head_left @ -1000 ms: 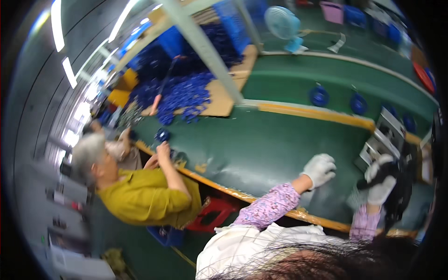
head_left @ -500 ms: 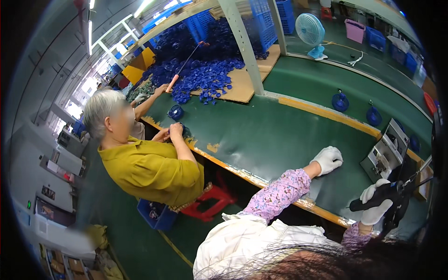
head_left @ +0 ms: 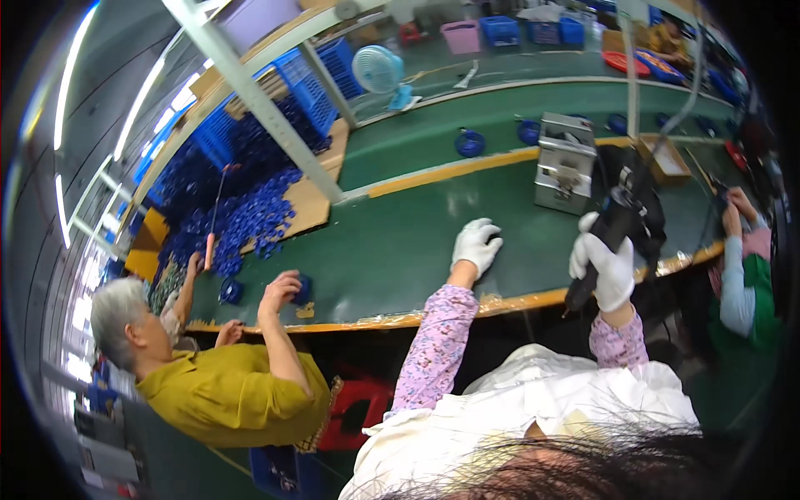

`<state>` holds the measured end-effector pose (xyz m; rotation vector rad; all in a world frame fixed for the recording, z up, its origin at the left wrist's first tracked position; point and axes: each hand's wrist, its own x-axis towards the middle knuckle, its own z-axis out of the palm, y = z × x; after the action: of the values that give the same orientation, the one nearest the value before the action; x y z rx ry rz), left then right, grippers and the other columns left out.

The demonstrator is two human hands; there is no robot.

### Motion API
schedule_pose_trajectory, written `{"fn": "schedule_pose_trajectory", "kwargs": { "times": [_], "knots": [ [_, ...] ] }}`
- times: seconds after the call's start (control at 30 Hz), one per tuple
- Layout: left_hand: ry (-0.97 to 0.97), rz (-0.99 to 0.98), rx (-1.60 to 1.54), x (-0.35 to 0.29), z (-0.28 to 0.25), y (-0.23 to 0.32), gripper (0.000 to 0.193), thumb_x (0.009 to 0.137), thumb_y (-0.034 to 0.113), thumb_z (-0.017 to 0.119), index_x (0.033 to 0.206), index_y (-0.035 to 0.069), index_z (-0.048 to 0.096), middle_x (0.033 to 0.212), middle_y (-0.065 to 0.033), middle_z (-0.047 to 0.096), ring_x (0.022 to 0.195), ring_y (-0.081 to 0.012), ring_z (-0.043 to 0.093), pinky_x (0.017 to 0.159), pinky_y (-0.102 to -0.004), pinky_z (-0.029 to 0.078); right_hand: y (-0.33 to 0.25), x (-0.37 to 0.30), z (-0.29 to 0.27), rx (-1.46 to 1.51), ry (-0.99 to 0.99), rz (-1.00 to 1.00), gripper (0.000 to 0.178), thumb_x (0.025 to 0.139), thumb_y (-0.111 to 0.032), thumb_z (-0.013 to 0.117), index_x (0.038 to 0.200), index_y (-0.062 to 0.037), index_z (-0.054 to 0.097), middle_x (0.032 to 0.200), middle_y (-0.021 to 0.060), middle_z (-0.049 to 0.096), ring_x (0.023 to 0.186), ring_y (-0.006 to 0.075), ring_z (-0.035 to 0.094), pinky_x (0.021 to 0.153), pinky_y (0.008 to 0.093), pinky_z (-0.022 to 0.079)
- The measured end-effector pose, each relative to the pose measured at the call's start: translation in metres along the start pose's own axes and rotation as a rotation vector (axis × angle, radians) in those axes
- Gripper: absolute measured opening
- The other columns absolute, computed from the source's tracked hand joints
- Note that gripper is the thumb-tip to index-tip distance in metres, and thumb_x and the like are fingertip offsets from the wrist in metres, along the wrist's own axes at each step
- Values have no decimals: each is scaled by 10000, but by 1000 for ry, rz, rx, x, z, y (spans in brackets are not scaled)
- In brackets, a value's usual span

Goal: The person assembles fan grilles by positioning parts and driving screws with a suspended electric screwdriver, then removes their gloves by hand.

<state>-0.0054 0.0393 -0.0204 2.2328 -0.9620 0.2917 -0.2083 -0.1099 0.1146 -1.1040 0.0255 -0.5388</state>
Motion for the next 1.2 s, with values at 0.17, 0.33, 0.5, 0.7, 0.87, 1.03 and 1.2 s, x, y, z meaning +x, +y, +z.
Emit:
{"fn": "schedule_pose_trajectory", "kwargs": {
  "times": [0.17,0.33,0.5,0.7,0.87,1.03,1.2],
  "knots": [
    [-59,-16,283,-19,-5,18,438,789,346,597,1158,111,579,1276,-170,489,1226,-336,405,1026,-414,332,-11,-13,9,-170,31,-9,148,799,-33,545,940,-9,507,586,31,494,471,120,480,491,262,418],
    [362,-230,396,-29,-19,23,508,714,271,683,1176,121,533,1364,-206,346,1310,-401,242,1061,-476,239,-18,-20,13,-196,-9,-39,174,784,-25,555,952,-6,513,592,24,499,476,119,488,505,261,423],
    [454,-808,435,-20,-43,5,706,732,338,682,1332,133,371,1468,-244,102,1366,-404,81,1107,-470,135,-13,-9,5,-182,-8,-13,201,778,-14,584,967,4,516,603,25,517,486,120,508,499,254,426],
    [723,-1126,425,-28,-82,-60,623,730,311,654,1294,161,437,1451,-301,81,1349,-452,107,1082,-480,212,-2,12,-3,-141,-11,20,217,768,20,594,970,21,516,605,32,533,493,119,523,497,248,429],
    [660,-1018,338,-37,-102,-81,325,736,354,675,960,118,678,1328,-208,412,1193,-331,431,1000,-379,359,6,28,-18,-154,18,57,224,749,40,592,961,26,519,622,25,532,498,115,532,500,250,437],
    [423,-642,365,-40,-93,-90,301,669,374,741,769,91,711,1037,-184,605,1009,-321,549,887,-387,436,6,45,-23,-139,49,86,229,745,53,588,962,28,521,649,21,531,505,107,528,497,250,439],
    [-119,-180,188,15,-59,-22,307,589,336,779,682,56,694,765,-145,608,833,-288,567,785,-363,466,0,69,-26,-148,44,-19,230,742,67,583,961,24,525,662,17,529,499,104,521,483,242,425]
  ]
}}
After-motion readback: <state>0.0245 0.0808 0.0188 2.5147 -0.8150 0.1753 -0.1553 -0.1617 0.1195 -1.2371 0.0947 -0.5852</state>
